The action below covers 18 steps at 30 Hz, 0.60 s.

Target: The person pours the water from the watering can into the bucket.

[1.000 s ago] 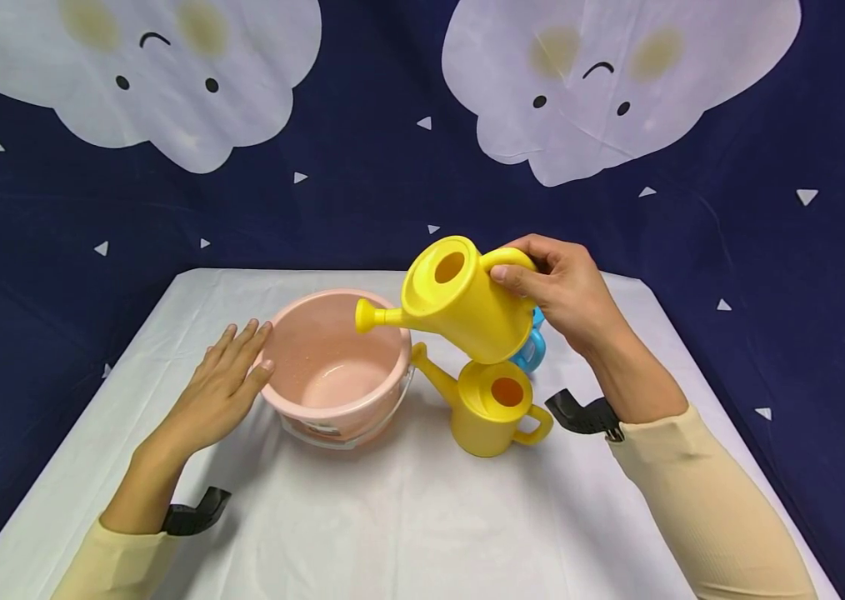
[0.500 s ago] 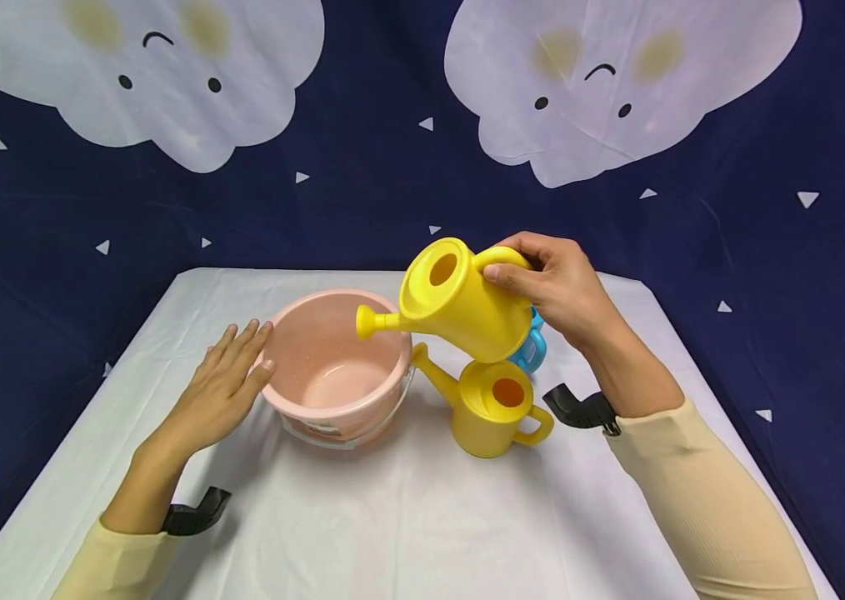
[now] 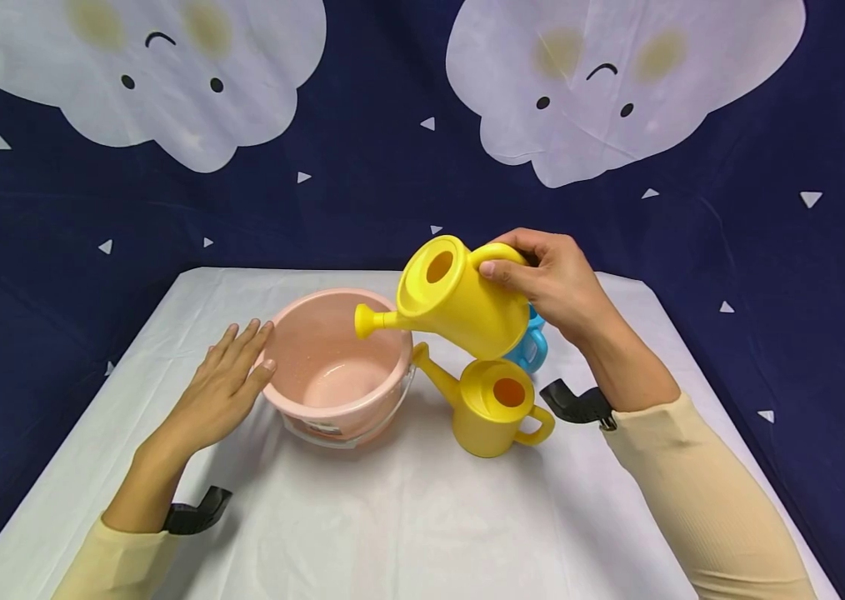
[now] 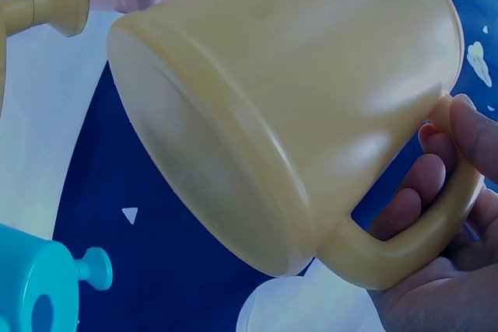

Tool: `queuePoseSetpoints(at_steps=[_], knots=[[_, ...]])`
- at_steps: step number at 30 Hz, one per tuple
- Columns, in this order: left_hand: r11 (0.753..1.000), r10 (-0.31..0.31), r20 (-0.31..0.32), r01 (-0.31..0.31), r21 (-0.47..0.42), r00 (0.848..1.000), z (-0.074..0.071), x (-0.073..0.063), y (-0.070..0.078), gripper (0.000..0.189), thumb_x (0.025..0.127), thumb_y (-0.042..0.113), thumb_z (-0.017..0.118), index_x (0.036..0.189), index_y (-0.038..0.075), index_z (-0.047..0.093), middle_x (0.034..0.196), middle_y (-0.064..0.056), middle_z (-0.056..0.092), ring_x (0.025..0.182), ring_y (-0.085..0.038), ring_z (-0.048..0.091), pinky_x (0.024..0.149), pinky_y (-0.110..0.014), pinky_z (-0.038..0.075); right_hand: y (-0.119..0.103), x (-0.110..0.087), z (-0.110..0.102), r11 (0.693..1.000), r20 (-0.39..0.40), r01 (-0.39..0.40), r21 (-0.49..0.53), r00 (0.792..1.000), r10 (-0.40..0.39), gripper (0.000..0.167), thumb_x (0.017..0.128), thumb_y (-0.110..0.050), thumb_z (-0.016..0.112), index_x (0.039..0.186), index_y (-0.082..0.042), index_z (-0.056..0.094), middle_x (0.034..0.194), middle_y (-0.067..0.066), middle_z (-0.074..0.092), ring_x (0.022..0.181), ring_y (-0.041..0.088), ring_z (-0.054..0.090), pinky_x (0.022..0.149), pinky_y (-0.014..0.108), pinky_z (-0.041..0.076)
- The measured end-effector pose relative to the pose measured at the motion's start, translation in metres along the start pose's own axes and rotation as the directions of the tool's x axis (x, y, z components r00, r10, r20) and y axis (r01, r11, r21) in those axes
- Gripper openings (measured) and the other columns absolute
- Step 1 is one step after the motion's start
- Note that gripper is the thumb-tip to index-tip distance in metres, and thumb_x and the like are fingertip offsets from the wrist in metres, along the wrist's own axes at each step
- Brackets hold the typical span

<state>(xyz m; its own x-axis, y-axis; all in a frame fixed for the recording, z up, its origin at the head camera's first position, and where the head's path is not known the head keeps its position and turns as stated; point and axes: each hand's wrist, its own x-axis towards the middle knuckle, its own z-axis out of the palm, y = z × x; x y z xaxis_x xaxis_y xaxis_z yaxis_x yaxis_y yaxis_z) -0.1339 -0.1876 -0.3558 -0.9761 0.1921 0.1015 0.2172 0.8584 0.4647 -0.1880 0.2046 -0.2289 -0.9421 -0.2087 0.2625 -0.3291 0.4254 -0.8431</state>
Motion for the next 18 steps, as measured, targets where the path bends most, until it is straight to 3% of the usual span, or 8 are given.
queuePoseSetpoints(at_steps=[18], knots=[[1.0,-0.004,-0.004,0.004,0.002,1.0,0.002,0.001,0.002,0.06,0.1,0.051,0.027,0.153,0.023,0.016,0.16,-0.01,0.011,0.148,-0.034,-0.003,0.115,-0.063,0.002,-0.0034,0.0103,0.0032,1.0,0.02,0.008,0.005,1.0,-0.008,0.025,0.084,-0.024,0.072,0.1,-0.004,0.069,0.084,-0.005,0.068,0.075,0.016,0.059,0.066,0.022,0.053]])
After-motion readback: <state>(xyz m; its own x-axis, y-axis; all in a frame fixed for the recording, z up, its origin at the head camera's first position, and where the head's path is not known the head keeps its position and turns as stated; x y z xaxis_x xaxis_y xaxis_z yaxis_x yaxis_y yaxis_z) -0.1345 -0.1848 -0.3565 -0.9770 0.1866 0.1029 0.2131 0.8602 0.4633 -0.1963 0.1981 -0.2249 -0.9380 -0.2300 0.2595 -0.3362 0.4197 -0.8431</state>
